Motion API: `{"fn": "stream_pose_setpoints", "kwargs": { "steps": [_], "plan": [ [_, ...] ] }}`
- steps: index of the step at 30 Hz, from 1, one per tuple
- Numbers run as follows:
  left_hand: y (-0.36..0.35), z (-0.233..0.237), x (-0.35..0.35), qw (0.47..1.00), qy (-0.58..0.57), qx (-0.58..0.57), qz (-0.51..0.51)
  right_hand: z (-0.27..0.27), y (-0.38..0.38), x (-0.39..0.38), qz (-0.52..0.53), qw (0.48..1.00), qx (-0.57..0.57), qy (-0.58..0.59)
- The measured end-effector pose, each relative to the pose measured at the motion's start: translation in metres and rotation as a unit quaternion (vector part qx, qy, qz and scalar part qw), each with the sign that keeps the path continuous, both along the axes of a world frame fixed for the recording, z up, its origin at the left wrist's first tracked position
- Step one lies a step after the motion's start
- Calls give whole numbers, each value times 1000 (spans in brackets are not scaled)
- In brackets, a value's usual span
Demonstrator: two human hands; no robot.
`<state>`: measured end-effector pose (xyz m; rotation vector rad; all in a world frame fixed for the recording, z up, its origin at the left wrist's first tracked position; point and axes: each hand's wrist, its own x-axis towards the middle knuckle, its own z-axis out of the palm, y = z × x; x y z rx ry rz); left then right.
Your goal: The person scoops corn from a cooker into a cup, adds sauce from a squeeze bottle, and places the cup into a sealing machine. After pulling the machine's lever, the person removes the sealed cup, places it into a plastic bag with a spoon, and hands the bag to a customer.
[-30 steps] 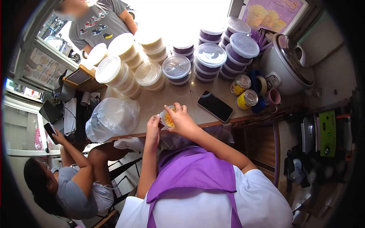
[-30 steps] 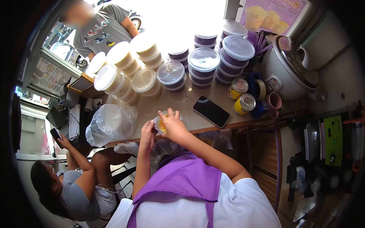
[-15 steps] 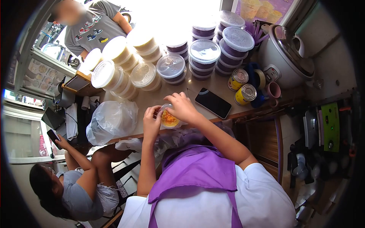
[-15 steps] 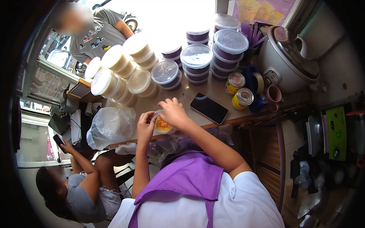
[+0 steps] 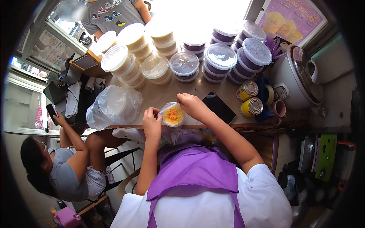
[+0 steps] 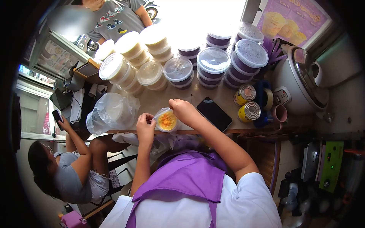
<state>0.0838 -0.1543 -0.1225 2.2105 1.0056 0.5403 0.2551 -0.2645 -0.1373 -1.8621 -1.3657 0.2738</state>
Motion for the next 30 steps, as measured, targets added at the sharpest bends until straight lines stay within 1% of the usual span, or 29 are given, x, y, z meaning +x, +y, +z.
{"fn": "stream_pose_setpoints", "kwargs": {
  "steps": [2,5,6,7,8,9,10,12,14,16,17,18,19,20,21,22,23,24,25,26,27,28,30],
  "plan": [
    [-2,6,-8,999,42,-17,-2,10,-6,-5,-8,999,-25,31],
    [-2,13,-17,991,57,-123,-13,32,-14,-7,-1,995,-63,76],
    [-1,16,-21,986,22,-168,-4,34,-18,-7,0,993,-76,92],
    [0,17,-23,977,-11,-215,-3,32,-18,-6,-2,991,-66,116],
    [0,17,-19,963,-41,-267,-17,29,-21,-4,-19,987,-95,128],
    [-1,13,-18,969,-23,-245,-18,24,-25,-5,-36,984,-115,135],
    [-1,8,-20,975,-3,-221,-24,14,-26,-7,-35,972,-179,150],
    [1,-2,-26,959,47,-279,-12,20,-36,-12,-6,969,-165,183],
    [5,-3,-30,936,33,-352,4,29,-57,-20,-22,972,-6,235],
    [1,8,-26,932,-43,-359,30,62,-121,-15,16,969,37,243],
    [6,5,-26,938,-36,-344,33,68,-160,-17,38,967,59,244],
    [15,2,-26,944,-27,-328,37,60,-204,-17,102,938,5,332],
    [21,-4,-25,948,-3,-318,21,50,-250,-16,169,892,-40,417],
    [16,-2,-20,950,24,-309,27,31,-286,-20,104,832,-135,528],
    [5,2,-15,953,48,-299,34,-4,-316,-25,-47,829,-184,526],
    [-1,5,-12,954,68,-287,44,-52,-331,-28,-236,838,-213,444],
    [3,4,-16,957,59,-282,27,-112,-339,-25,-423,848,-152,282],
    [7,0,-21,959,45,-279,14,-133,-339,-6,-555,793,-53,244],
    [4,2,-21,964,17,-266,-2,-178,-339,24,-601,780,16,173],
    [0,7,-22,964,19,-263,-6,-195,-340,58,-617,778,-65,101],
    [1,11,-22,963,27,-266,3,-211,-341,91,-631,762,-145,29],
    [7,9,-24,962,32,-272,14,-228,-343,121,-626,749,-218,-5],
    [48,-18,-48,964,41,-262,34,-264,-350,159,-623,723,-299,3]
  ]
}}
